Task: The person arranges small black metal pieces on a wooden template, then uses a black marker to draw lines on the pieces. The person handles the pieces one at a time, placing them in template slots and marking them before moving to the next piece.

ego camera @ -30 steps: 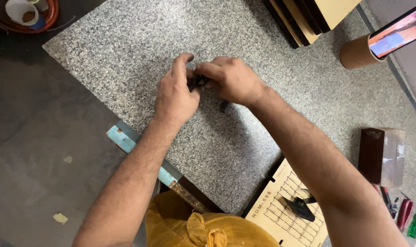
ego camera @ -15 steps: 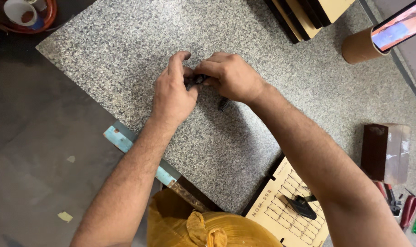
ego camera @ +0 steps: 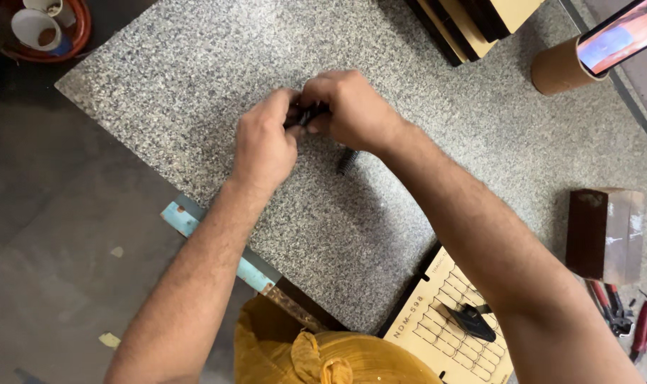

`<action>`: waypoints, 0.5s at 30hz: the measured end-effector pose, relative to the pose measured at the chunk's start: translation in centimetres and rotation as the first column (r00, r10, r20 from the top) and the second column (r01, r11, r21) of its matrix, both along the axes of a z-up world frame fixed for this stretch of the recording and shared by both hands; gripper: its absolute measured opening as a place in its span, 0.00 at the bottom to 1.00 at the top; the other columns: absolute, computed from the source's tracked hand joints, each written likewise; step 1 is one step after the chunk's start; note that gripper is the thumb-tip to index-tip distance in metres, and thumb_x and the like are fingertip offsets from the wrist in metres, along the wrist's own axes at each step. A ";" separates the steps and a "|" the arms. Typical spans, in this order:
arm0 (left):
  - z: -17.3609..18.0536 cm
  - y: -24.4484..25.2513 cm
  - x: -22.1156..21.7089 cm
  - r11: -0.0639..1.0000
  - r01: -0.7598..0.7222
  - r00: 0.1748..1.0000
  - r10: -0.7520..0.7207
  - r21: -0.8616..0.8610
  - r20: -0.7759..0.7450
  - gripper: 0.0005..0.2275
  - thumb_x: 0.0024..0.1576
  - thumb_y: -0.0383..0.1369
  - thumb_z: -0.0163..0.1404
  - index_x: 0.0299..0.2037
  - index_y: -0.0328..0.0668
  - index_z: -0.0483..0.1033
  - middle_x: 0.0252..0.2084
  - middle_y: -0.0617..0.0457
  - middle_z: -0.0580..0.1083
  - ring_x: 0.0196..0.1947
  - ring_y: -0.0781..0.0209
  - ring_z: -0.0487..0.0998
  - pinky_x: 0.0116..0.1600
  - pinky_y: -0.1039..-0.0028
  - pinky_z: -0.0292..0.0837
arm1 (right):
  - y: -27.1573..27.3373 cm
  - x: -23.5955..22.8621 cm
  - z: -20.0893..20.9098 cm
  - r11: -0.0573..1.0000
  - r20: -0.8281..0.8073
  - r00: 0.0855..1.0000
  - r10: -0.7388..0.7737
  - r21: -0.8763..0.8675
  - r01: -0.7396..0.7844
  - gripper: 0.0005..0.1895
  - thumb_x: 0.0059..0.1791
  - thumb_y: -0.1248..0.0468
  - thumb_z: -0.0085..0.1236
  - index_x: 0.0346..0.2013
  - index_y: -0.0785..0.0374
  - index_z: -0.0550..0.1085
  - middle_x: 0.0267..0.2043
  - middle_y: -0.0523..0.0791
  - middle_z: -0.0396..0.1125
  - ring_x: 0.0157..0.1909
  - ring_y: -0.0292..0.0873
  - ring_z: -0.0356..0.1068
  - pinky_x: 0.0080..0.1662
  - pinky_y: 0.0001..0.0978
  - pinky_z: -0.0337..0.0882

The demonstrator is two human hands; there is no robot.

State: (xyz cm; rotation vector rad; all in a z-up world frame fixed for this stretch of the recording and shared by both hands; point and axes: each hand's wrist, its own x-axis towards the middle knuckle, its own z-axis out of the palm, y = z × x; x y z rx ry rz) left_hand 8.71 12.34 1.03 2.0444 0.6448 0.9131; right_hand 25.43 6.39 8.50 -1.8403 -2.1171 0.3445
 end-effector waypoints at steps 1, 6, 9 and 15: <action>0.2 0.1 0.0 1.000 0.007 1.000 -0.007 -0.016 -0.014 0.16 0.52 0.19 0.62 0.49 0.35 0.76 0.44 0.45 0.80 0.45 0.50 0.84 0.49 0.64 0.80 | 0.1 0.0 0.1 1.000 0.005 1.000 -0.002 0.024 0.002 0.13 0.42 0.64 0.73 0.37 0.64 0.80 0.38 0.47 0.75 0.41 0.46 0.77 0.45 0.36 0.80; 1.2 0.7 0.2 0.995 0.026 0.996 -0.033 -0.094 -0.079 0.15 0.51 0.22 0.63 0.49 0.37 0.80 0.39 0.43 0.80 0.39 0.50 0.83 0.44 0.64 0.79 | 0.7 0.2 0.6 0.958 -0.033 0.975 -0.221 -0.196 0.210 0.15 0.41 0.60 0.74 0.40 0.59 0.82 0.41 0.44 0.77 0.42 0.41 0.77 0.48 0.35 0.79; 1.7 0.9 0.3 0.998 0.011 0.999 -0.014 -0.061 -0.049 0.16 0.51 0.21 0.63 0.50 0.36 0.80 0.40 0.42 0.80 0.40 0.49 0.83 0.45 0.63 0.79 | 1.0 0.4 0.6 0.937 -0.044 0.961 -0.274 -0.237 0.256 0.17 0.41 0.58 0.74 0.43 0.58 0.82 0.43 0.44 0.77 0.44 0.41 0.78 0.49 0.34 0.78; 1.6 1.5 0.6 0.996 0.021 0.998 -0.027 -0.088 -0.057 0.15 0.53 0.20 0.61 0.51 0.35 0.80 0.45 0.42 0.81 0.43 0.50 0.85 0.48 0.66 0.81 | 1.2 0.5 0.3 0.913 -0.067 0.944 -0.324 -0.282 0.293 0.19 0.42 0.57 0.72 0.45 0.59 0.81 0.44 0.45 0.76 0.45 0.41 0.77 0.50 0.34 0.79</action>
